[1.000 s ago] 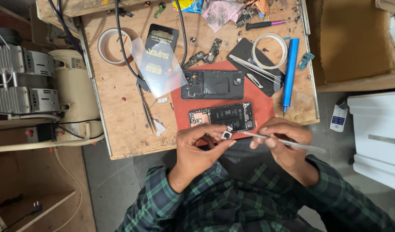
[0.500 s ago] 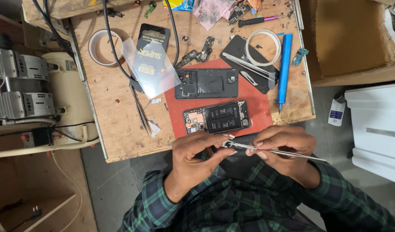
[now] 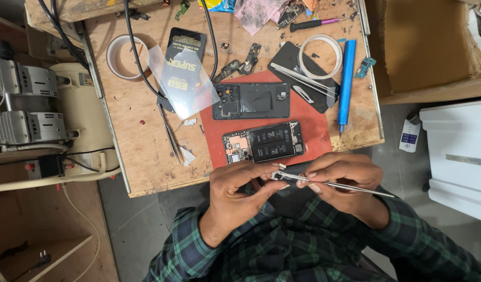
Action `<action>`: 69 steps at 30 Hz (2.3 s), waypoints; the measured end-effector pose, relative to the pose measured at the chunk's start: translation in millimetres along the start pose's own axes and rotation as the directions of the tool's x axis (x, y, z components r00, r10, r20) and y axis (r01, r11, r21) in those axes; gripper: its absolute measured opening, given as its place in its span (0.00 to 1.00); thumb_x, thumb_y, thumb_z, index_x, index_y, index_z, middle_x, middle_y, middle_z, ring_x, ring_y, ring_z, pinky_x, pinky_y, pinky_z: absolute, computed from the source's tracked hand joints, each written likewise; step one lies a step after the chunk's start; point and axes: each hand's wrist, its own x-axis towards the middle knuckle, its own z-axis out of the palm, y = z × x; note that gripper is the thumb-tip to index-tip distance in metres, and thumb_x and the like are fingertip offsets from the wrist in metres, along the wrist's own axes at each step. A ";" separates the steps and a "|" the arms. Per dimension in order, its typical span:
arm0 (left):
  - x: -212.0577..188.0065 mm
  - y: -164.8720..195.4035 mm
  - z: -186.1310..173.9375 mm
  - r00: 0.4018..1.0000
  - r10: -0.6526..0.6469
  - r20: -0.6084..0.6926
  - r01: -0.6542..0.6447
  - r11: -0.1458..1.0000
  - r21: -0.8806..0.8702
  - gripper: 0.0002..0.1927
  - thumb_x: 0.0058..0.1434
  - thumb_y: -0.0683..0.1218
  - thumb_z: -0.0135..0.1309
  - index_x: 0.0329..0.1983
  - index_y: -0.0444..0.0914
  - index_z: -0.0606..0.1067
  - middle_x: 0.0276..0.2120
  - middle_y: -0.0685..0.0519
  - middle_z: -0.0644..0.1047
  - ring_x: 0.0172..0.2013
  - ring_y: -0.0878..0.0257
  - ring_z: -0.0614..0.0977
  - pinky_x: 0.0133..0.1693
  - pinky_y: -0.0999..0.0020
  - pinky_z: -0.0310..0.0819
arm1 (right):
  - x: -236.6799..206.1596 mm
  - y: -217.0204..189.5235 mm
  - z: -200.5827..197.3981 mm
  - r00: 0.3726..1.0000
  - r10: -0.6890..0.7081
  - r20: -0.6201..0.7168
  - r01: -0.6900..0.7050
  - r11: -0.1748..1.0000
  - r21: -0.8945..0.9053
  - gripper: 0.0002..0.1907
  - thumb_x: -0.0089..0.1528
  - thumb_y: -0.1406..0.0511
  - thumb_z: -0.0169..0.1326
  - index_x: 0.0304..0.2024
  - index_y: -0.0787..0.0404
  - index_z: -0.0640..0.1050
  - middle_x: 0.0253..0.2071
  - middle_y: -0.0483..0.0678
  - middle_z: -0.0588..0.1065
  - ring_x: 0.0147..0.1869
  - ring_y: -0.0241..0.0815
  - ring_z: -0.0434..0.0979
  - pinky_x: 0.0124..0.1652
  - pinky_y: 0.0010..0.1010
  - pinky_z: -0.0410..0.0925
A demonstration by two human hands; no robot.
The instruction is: The person cleans a small electronic component with a tool and a cloth, then places it into a disassembled smartphone chassis on a cluttered workbench.
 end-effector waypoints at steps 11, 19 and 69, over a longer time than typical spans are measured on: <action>0.6 -2.1 1.6 1.000 0.025 -0.001 -0.025 1.000 -0.008 0.17 0.54 0.39 0.72 0.47 0.35 0.82 0.32 0.51 0.84 0.30 0.69 0.85 0.27 0.78 0.79 | 1.2 -1.4 -0.8 1.000 0.031 0.001 -0.031 0.999 -0.016 0.05 0.60 0.73 0.62 0.37 0.69 0.80 0.37 0.56 0.82 0.38 0.42 0.87 0.37 0.27 0.81; 0.6 -0.2 1.1 1.000 0.016 -0.010 -0.015 1.000 0.003 0.17 0.54 0.39 0.72 0.47 0.36 0.82 0.32 0.51 0.84 0.30 0.69 0.85 0.27 0.78 0.79 | 0.9 -0.7 -1.4 1.000 0.026 0.012 -0.026 1.000 0.007 0.05 0.61 0.73 0.62 0.38 0.69 0.80 0.38 0.57 0.82 0.39 0.42 0.88 0.38 0.27 0.82; -1.8 0.9 1.8 0.978 -0.201 0.056 0.209 0.930 -0.302 0.09 0.62 0.32 0.60 0.46 0.29 0.80 0.43 0.45 0.84 0.42 0.63 0.87 0.42 0.71 0.86 | 4.1 -7.3 -3.7 0.999 0.020 0.026 -0.017 0.996 -0.087 0.07 0.58 0.75 0.64 0.38 0.65 0.80 0.39 0.55 0.82 0.41 0.42 0.88 0.39 0.26 0.81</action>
